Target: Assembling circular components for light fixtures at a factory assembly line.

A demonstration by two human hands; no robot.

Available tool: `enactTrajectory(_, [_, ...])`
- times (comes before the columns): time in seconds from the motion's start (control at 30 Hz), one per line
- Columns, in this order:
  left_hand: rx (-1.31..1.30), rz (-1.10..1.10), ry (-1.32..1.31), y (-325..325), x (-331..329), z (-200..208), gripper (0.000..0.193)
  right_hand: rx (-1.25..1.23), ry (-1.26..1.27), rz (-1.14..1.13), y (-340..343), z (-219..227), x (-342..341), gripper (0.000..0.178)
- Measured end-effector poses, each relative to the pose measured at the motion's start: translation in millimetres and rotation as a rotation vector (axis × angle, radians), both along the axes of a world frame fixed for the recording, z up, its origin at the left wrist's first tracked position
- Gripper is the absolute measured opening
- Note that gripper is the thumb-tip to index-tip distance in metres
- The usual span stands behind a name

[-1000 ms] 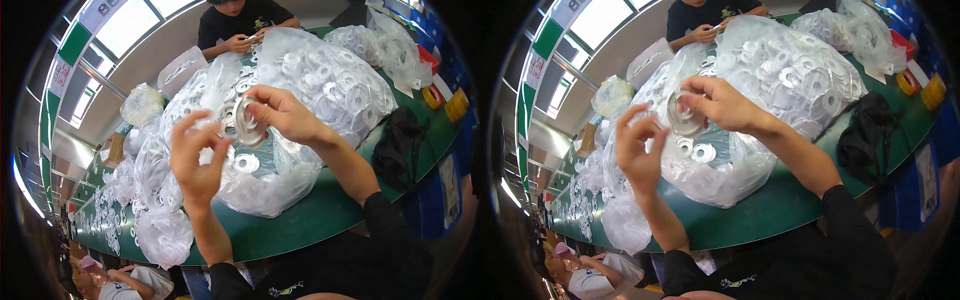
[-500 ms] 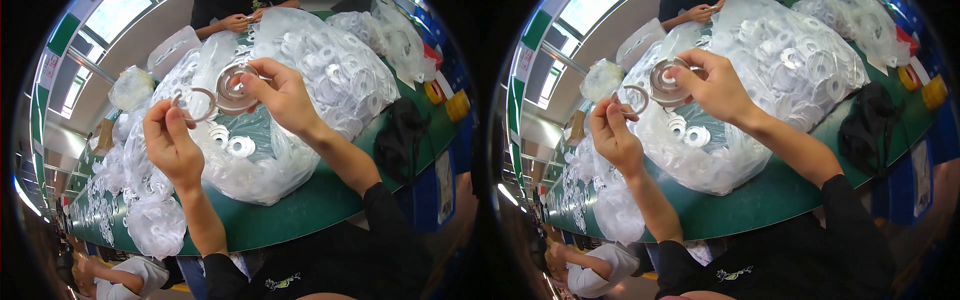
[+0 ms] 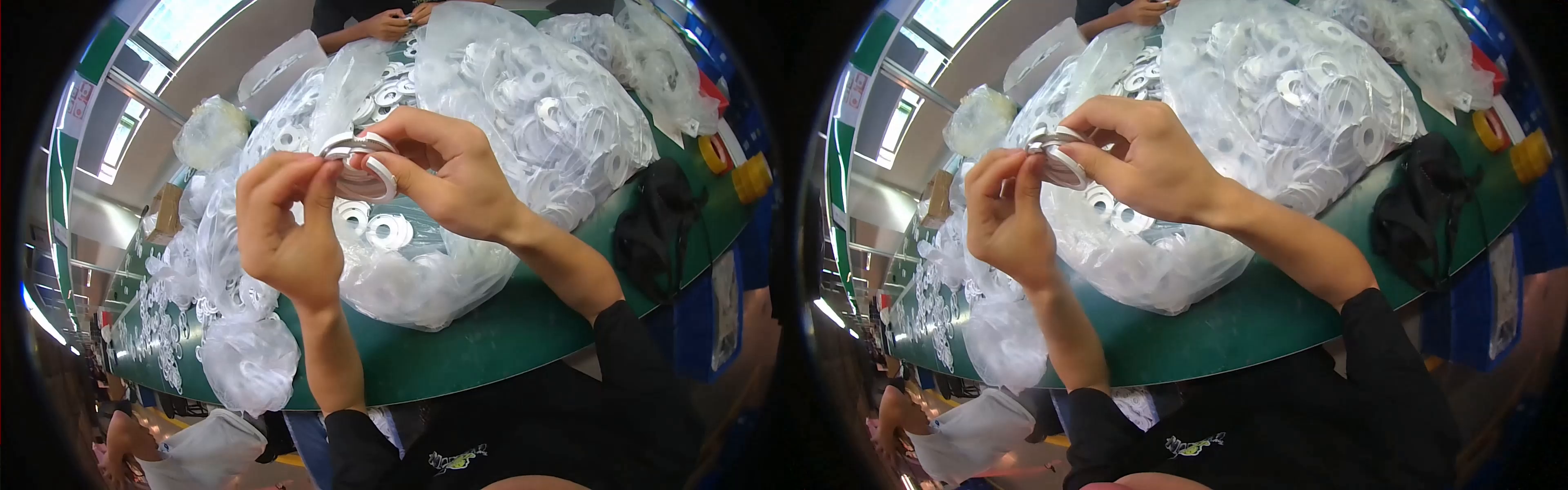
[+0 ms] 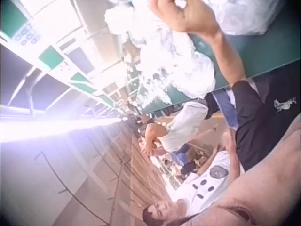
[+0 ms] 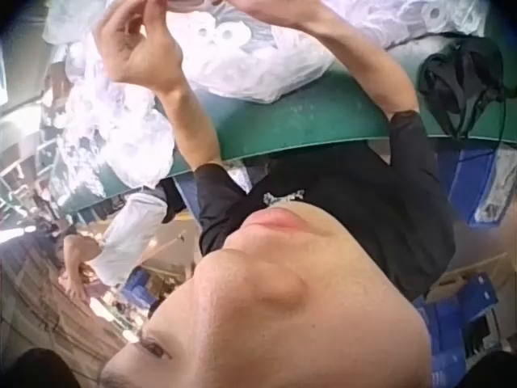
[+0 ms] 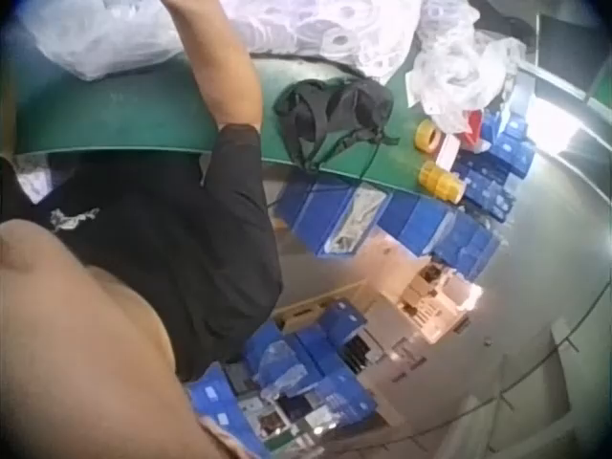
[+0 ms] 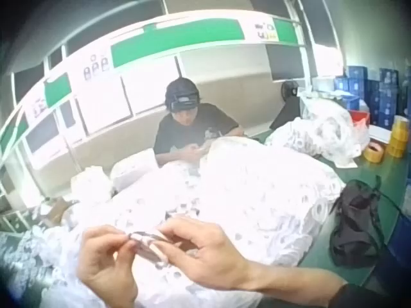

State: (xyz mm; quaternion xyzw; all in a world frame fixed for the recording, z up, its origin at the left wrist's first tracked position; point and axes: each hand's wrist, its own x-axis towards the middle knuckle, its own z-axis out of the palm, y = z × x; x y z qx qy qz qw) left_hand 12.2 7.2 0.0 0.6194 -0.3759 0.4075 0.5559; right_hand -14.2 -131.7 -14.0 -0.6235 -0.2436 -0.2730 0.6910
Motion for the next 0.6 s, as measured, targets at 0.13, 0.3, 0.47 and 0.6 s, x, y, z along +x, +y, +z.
enactTrajectory(0.13, [0.021, -0.205, 0.255, 8.4, -6.2, 9.2, 0.018, -0.012, -0.037, 0.044, -1.4, 6.1, -3.9, 0.014])
enactTrajectory(0.3, [0.189, -0.332, 0.446, 15.6, 0.8, 4.7, 0.017, -0.238, -0.013, -0.026, -19.4, 1.7, -5.9, 0.014])
enactTrajectory(0.47, [0.339, -0.19, 0.521, 31.5, -11.2, 20.8, 0.015, -0.347, -0.024, -0.006, -16.9, 11.8, -9.5, 0.013])
enactTrajectory(0.6, [0.25, -0.191, 0.606, 44.6, -19.0, 28.8, 0.015, -0.363, -0.01, 0.136, -7.1, 18.9, -11.2, 0.017])
